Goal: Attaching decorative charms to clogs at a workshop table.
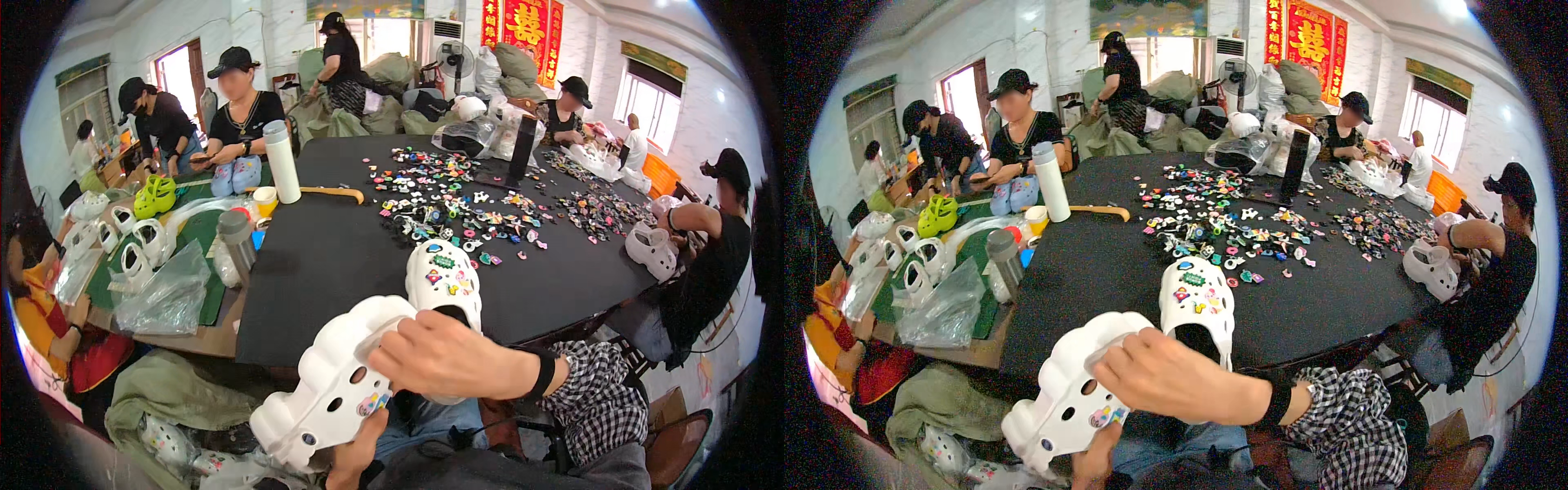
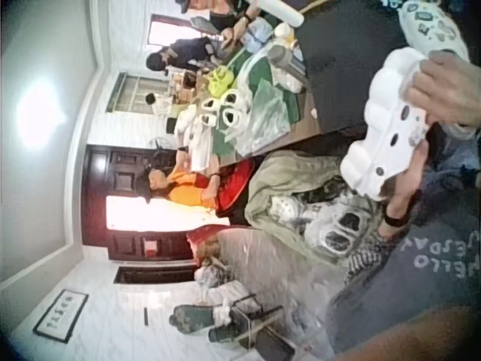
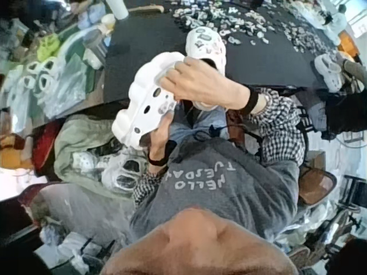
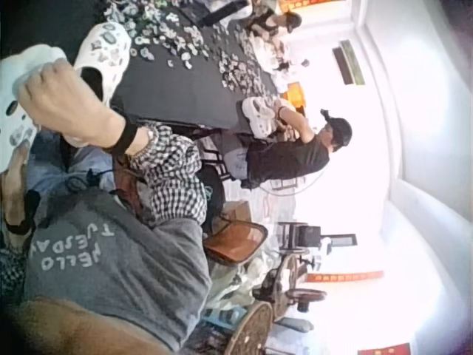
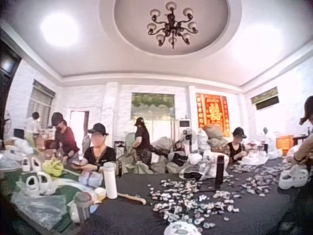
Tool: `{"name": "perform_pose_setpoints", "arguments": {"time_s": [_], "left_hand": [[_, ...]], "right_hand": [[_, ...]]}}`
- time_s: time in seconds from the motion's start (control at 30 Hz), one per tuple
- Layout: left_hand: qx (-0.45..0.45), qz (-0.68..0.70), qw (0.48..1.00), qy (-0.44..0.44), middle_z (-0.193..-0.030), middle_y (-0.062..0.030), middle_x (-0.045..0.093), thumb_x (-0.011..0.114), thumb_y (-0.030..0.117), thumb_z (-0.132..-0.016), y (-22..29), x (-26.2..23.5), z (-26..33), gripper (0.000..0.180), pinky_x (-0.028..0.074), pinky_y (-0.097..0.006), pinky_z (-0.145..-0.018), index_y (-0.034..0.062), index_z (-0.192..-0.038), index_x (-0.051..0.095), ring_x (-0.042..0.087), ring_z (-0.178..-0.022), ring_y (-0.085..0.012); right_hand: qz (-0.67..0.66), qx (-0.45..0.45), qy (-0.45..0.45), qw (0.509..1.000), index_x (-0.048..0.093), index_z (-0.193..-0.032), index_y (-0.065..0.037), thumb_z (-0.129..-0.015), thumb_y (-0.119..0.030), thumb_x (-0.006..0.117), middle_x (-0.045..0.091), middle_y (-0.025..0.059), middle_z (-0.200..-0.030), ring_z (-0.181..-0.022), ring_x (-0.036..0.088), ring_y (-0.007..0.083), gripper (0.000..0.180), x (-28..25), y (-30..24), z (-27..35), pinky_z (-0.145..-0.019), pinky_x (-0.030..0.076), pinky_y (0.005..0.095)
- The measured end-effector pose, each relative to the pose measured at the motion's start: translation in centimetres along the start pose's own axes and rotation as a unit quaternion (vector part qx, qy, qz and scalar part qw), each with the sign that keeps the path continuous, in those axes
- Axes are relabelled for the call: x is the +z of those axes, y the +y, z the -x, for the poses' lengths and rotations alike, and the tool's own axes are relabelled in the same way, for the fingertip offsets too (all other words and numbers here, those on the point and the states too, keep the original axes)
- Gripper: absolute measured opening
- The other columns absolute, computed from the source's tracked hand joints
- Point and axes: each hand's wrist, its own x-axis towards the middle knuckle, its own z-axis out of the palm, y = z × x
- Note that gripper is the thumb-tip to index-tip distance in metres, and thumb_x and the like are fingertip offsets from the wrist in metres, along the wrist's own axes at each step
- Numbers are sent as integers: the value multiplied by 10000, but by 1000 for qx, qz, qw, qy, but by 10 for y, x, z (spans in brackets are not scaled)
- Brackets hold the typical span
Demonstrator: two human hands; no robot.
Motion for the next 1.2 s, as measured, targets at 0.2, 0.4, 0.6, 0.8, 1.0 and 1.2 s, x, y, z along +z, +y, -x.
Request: {"name": "perform_pose_setpoints", "arguments": {"time_s": [0.2,0.4,0.6,0.8,1.0,1.2], "left_hand": [[177,-336,924,-38,-1081,-177,642,669,96,-836,25,-6,7,320,455,-403,-883,-31,-1122,601,597,-999,-330],[144,-347,924,-62,-1080,-146,668,635,30,-849,27,-16,7,289,458,-383,-903,-35,-1129,616,617,-998,-291],[150,-379,910,-71,-1097,-168,666,654,21,-834,35,-19,7,313,452,-401,-918,-36,-1140,618,615,-1020,-311],[112,-274,952,-77,-1238,-169,569,617,-9,-797,36,-18,0,438,391,-409,-996,-31,-1229,552,539,-1132,-317],[-61,206,962,167,-1264,-171,540,521,-51,-831,25,-10,-17,427,408,-366,-1001,-92,-1254,483,542,-1148,-278],[-56,277,942,181,-1310,-171,511,525,18,-810,11,-2,-32,542,436,-433,-1009,-20,-1341,423,536,-1173,-294]], "right_hand": [[19,32,-35,999,534,-882,-84,-807,-200,579,474,-14,-730,-662,495,116,146,-1,-14,7,-588,366,259],[41,42,-58,997,525,-873,-98,-796,-173,584,422,-14,-729,-657,470,105,122,-6,-19,11,-581,352,250],[2,17,-99,995,540,-909,-89,-812,-180,568,475,-10,-768,-690,492,126,136,-7,-10,18,-601,358,254],[-362,20,-94,927,548,-939,-41,-864,-216,596,599,119,-753,-686,635,307,196,-3,37,23,-563,503,410],[-243,278,21,929,612,-1044,-73,-842,-164,626,669,133,-864,-732,661,304,221,35,80,33,-648,529,402],[-62,497,63,863,509,-1197,-47,-868,-157,623,635,188,-713,-668,640,335,365,108,148,101,-567,469,431]]}}
